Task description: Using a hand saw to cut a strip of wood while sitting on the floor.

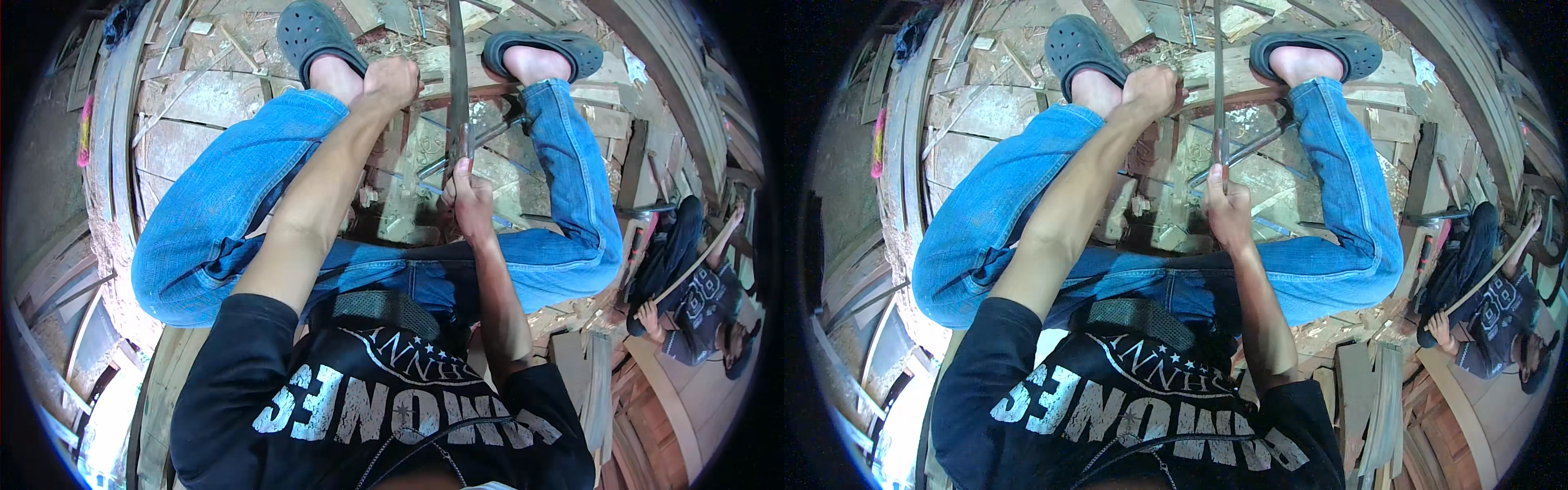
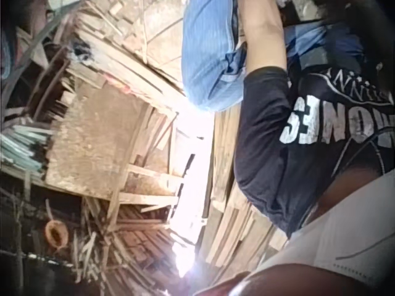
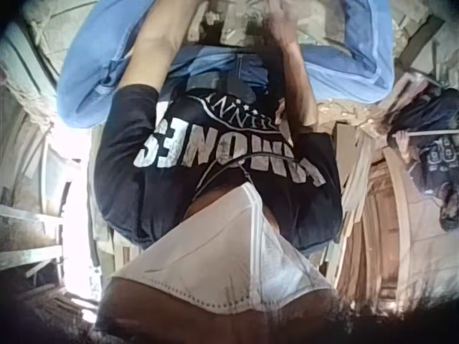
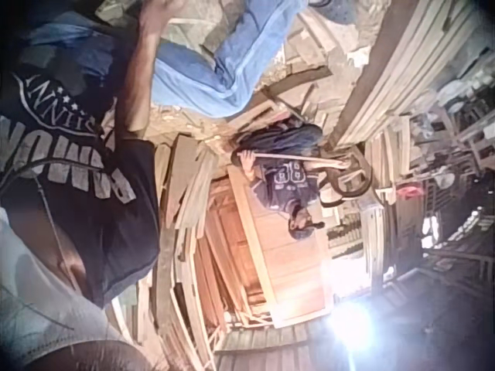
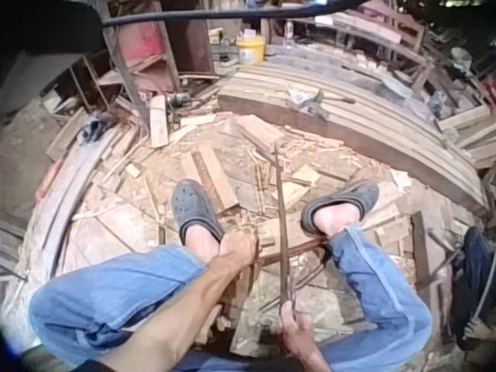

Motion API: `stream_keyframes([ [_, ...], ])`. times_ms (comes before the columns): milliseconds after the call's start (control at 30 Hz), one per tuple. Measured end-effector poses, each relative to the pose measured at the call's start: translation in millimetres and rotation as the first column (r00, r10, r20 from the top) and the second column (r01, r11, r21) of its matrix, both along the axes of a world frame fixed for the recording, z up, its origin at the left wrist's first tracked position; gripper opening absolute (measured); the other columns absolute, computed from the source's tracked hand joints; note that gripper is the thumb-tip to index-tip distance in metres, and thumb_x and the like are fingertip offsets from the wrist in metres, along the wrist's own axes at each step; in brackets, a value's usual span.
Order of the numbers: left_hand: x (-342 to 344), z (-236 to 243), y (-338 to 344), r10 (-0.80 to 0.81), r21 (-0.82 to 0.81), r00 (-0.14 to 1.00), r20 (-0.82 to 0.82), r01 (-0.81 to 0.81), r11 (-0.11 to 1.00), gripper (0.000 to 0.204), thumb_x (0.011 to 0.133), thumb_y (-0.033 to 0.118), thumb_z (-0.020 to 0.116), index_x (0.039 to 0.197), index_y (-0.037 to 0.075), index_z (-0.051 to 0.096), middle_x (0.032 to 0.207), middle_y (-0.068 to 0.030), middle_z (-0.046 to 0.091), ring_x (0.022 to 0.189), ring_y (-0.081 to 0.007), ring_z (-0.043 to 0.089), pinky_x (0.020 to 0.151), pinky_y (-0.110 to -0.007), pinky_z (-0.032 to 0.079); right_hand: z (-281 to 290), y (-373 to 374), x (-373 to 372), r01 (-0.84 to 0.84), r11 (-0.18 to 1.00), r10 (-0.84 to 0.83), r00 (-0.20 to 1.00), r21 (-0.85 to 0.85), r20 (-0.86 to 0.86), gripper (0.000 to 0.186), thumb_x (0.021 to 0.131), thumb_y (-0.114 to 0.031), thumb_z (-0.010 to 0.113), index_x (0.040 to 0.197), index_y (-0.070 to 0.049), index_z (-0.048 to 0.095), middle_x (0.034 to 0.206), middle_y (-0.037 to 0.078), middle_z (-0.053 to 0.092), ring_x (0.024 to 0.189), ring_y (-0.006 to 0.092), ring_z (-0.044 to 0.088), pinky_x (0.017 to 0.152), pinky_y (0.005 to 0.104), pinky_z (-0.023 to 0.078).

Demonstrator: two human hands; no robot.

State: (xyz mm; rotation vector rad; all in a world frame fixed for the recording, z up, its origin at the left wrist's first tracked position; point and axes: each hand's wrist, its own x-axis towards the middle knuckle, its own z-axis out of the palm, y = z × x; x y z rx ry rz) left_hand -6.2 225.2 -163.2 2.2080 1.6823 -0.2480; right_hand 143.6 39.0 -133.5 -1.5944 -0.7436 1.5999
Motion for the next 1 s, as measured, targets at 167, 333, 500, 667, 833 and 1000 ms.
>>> stream_keyframes([
  [167,-1,0,-2,0.017,-0.001,1.000,-0.003,-0.017,1.000,0.035,0.080,0.041,0.063,0.087,0.007,0.070,0.091,-0.0134,0.068,0.085,-0.0252,0.066,0.073,-0.036,0.054,2,8,-2,-0.086,0.996,0.086,0.996,0.011,0.017,0.053,0.098,-0.039,0.040,0.053,-0.011,0.034,0.051,-0.003,0.032,0.046,0.0085,0.031,0.045,0.0258,0.027],
  [333,-2,-2,-2,-0.003,0.019,1.000,0.014,0.003,1.000,0.036,0.080,0.041,0.063,0.087,0.007,0.070,0.090,-0.0136,0.068,0.086,-0.0262,0.066,0.074,-0.036,0.053,1,10,-3,-0.098,0.995,0.098,0.994,0.006,0.053,0.054,0.098,-0.039,0.041,0.052,-0.011,0.034,0.051,-0.002,0.033,0.046,0.0090,0.032,0.045,0.0257,0.028],
  [500,0,2,-3,0.042,-0.018,0.999,0.004,-0.042,0.999,0.035,0.080,0.039,0.063,0.087,0.006,0.070,0.089,-0.0136,0.068,0.086,-0.0277,0.066,0.075,-0.037,0.053,-1,9,-2,-0.080,0.997,0.080,0.996,-0.024,0.032,0.054,0.097,-0.041,0.041,0.052,-0.012,0.034,0.050,-0.002,0.033,0.045,0.0091,0.032,0.044,0.0260,0.029],
  [667,0,2,-2,0.048,-0.024,0.999,-0.008,-0.048,0.999,0.034,0.080,0.039,0.063,0.087,0.006,0.070,0.090,-0.0135,0.068,0.086,-0.0273,0.066,0.074,-0.037,0.053,-1,9,0,-0.045,0.998,0.044,0.999,-0.033,-0.014,0.057,0.096,-0.041,0.044,0.048,-0.011,0.040,0.048,-0.004,0.039,0.044,0.0057,0.033,0.041,0.0255,0.026],
  [833,-1,-3,-2,0.045,-0.026,0.999,0.014,-0.045,0.999,0.033,0.080,0.038,0.063,0.087,0.007,0.070,0.090,-0.0137,0.068,0.086,-0.0268,0.066,0.074,-0.036,0.053,-1,12,0,-0.066,0.997,0.065,0.997,-0.027,-0.028,0.056,0.096,-0.040,0.044,0.048,-0.011,0.040,0.048,-0.004,0.038,0.044,0.0055,0.032,0.041,0.0261,0.025],
  [1000,-5,-17,0,0.052,-0.004,0.999,0.010,-0.052,0.999,0.033,0.082,0.038,0.059,0.084,0.007,0.070,0.088,-0.0149,0.067,0.085,-0.0288,0.066,0.074,-0.039,0.053,13,16,-7,-0.108,0.993,0.108,0.994,-0.036,-0.014,0.056,0.096,-0.039,0.045,0.048,-0.011,0.040,0.048,-0.005,0.038,0.044,0.0049,0.032,0.041,0.0261,0.025],
])
